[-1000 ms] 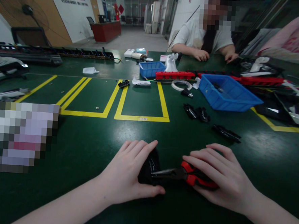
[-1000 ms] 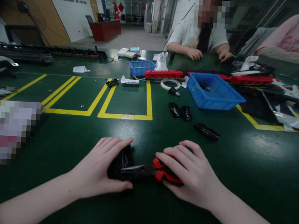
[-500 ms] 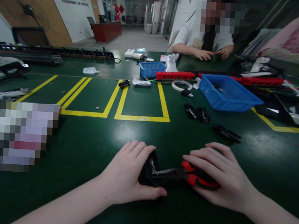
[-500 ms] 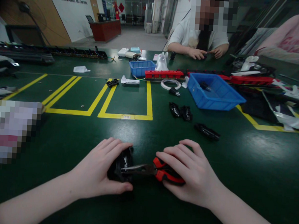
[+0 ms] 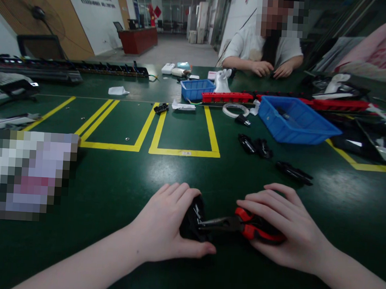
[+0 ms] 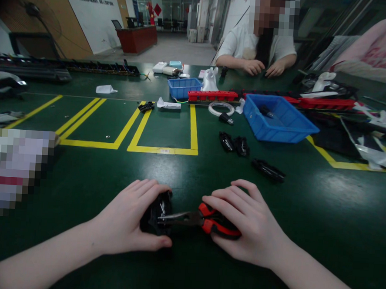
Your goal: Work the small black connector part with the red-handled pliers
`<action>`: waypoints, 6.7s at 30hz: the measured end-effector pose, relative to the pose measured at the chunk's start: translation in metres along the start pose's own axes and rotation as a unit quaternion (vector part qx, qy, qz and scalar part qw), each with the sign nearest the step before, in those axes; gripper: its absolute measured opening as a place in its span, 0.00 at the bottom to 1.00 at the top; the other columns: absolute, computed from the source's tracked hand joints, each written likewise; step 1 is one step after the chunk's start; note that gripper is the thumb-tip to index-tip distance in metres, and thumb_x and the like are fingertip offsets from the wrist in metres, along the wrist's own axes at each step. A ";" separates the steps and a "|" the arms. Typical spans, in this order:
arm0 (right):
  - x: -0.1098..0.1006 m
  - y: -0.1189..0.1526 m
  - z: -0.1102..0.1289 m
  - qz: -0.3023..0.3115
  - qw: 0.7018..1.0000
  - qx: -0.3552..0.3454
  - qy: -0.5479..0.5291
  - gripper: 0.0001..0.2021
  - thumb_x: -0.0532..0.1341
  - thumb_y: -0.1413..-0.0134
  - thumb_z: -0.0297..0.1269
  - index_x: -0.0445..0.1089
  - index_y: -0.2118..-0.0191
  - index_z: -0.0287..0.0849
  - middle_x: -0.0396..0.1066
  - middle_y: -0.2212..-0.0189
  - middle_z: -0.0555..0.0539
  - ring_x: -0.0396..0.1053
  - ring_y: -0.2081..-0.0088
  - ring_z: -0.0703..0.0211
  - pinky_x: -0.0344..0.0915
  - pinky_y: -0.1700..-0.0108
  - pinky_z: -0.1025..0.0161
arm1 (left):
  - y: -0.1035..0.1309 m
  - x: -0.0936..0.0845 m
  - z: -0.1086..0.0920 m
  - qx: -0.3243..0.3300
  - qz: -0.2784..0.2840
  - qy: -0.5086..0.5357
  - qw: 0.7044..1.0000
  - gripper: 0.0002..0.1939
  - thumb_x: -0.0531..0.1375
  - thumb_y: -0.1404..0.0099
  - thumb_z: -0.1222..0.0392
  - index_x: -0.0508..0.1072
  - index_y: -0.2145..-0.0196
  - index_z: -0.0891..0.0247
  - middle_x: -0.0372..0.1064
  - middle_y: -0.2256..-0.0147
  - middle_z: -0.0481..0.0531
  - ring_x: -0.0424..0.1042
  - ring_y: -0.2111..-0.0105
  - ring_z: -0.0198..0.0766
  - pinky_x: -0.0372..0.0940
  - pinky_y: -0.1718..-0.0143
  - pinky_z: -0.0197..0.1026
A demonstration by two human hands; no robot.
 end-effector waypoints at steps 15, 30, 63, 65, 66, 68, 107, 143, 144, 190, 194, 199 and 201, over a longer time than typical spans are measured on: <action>-0.003 -0.003 0.004 0.003 1.000 -0.002 -0.010 0.16 0.59 0.41 0.35 0.67 0.47 0.43 0.74 0.59 0.42 0.73 0.60 0.53 0.69 0.57 0.54 | -0.001 -0.003 0.002 0.002 0.006 0.029 1.000 0.39 0.65 0.45 0.31 0.68 0.47 0.62 0.71 0.55 0.56 0.70 0.57 0.50 0.66 0.56 0.52; -0.003 0.000 0.004 -0.003 1.000 -0.010 -0.007 0.18 0.60 0.41 0.34 0.67 0.46 0.42 0.73 0.58 0.41 0.73 0.59 0.53 0.72 0.60 0.56 | -0.001 -0.004 0.004 0.013 0.015 0.055 0.998 0.37 0.64 0.46 0.28 0.71 0.52 0.61 0.71 0.60 0.52 0.68 0.61 0.46 0.61 0.60 0.48; 0.000 0.000 -0.001 0.024 1.000 -0.007 -0.018 0.19 0.59 0.41 0.35 0.67 0.44 0.43 0.74 0.56 0.41 0.73 0.56 0.52 0.72 0.57 0.55 | -0.001 -0.001 0.005 0.024 0.010 0.065 0.998 0.38 0.67 0.49 0.29 0.71 0.51 0.61 0.70 0.60 0.50 0.68 0.61 0.45 0.59 0.58 0.48; 0.001 0.001 0.000 0.030 0.999 0.005 -0.028 0.19 0.58 0.41 0.35 0.67 0.44 0.43 0.74 0.56 0.41 0.73 0.56 0.52 0.72 0.56 0.55 | -0.001 -0.001 0.005 0.025 0.010 0.065 0.998 0.38 0.67 0.49 0.29 0.71 0.51 0.61 0.71 0.60 0.51 0.68 0.61 0.45 0.59 0.58 0.48; 0.001 0.001 0.001 0.031 0.999 0.006 -0.031 0.19 0.58 0.41 0.35 0.67 0.44 0.43 0.74 0.56 0.41 0.73 0.56 0.52 0.72 0.56 0.55 | 0.000 -0.001 0.005 0.025 0.009 0.065 0.997 0.38 0.67 0.49 0.29 0.70 0.51 0.61 0.71 0.59 0.51 0.68 0.60 0.46 0.59 0.58 0.48; 0.001 0.001 0.001 0.032 0.999 0.009 -0.035 0.19 0.58 0.42 0.35 0.67 0.44 0.44 0.74 0.56 0.41 0.73 0.55 0.52 0.72 0.55 0.55 | 0.000 -0.001 0.006 0.027 0.009 0.065 0.997 0.38 0.67 0.48 0.29 0.70 0.50 0.61 0.71 0.59 0.51 0.68 0.60 0.46 0.59 0.58 0.48; -0.001 0.002 -0.002 0.016 0.999 -0.039 0.002 0.21 0.60 0.44 0.34 0.67 0.44 0.42 0.75 0.58 0.41 0.74 0.59 0.53 0.73 0.61 0.58 | 0.001 -0.003 0.000 0.037 -0.002 0.040 0.999 0.41 0.68 0.43 0.39 0.59 0.40 0.62 0.67 0.48 0.58 0.71 0.53 0.50 0.67 0.54 0.52; 0.001 0.001 0.002 0.020 1.000 0.001 -0.003 0.18 0.58 0.40 0.35 0.67 0.45 0.42 0.74 0.56 0.41 0.73 0.56 0.53 0.72 0.54 0.54 | 0.008 0.000 -0.001 0.083 -0.042 0.018 0.996 0.33 0.65 0.35 0.47 0.59 0.38 0.59 0.63 0.43 0.59 0.69 0.48 0.50 0.68 0.50 0.52; 0.001 0.000 0.002 0.019 1.000 0.002 -0.003 0.18 0.58 0.40 0.35 0.67 0.45 0.42 0.74 0.56 0.41 0.73 0.56 0.53 0.72 0.54 0.54 | 0.008 0.000 -0.001 0.081 -0.042 0.016 0.996 0.33 0.65 0.35 0.47 0.59 0.38 0.59 0.64 0.43 0.59 0.69 0.48 0.49 0.68 0.50 0.52; -0.001 0.000 0.003 -0.008 0.999 -0.034 0.039 0.19 0.60 0.40 0.35 0.67 0.44 0.39 0.73 0.56 0.40 0.72 0.56 0.53 0.70 0.58 0.55 | 0.003 -0.004 -0.002 0.050 -0.034 0.064 0.996 0.37 0.70 0.43 0.43 0.64 0.41 0.60 0.69 0.48 0.55 0.70 0.51 0.48 0.67 0.52 0.50; -0.001 0.000 0.000 -0.006 0.998 -0.040 0.039 0.21 0.61 0.43 0.34 0.67 0.43 0.39 0.74 0.55 0.40 0.72 0.56 0.53 0.71 0.58 0.56 | 0.004 -0.004 -0.002 0.055 -0.034 0.072 0.995 0.36 0.70 0.42 0.46 0.64 0.41 0.60 0.68 0.46 0.56 0.69 0.48 0.48 0.67 0.49 0.50; -0.002 0.001 0.000 -0.013 0.999 -0.028 0.036 0.22 0.62 0.44 0.35 0.66 0.43 0.40 0.74 0.54 0.40 0.73 0.55 0.52 0.72 0.56 0.55 | 0.005 -0.005 -0.001 0.049 -0.050 0.081 0.994 0.34 0.68 0.40 0.51 0.62 0.40 0.59 0.66 0.44 0.57 0.67 0.46 0.50 0.66 0.47 0.53; -0.002 0.000 -0.001 -0.012 0.999 -0.023 0.033 0.22 0.62 0.44 0.35 0.66 0.43 0.40 0.75 0.54 0.40 0.73 0.55 0.51 0.73 0.56 0.54 | 0.005 -0.005 -0.001 0.045 -0.060 0.086 0.993 0.33 0.67 0.39 0.52 0.62 0.40 0.58 0.65 0.43 0.57 0.67 0.45 0.50 0.66 0.46 0.54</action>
Point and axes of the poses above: each hand's wrist, its own y-axis away from the middle knuckle, its own x-axis out of the palm, z = x × y, the point moved 2 cm from there along -y, towards the middle knuckle
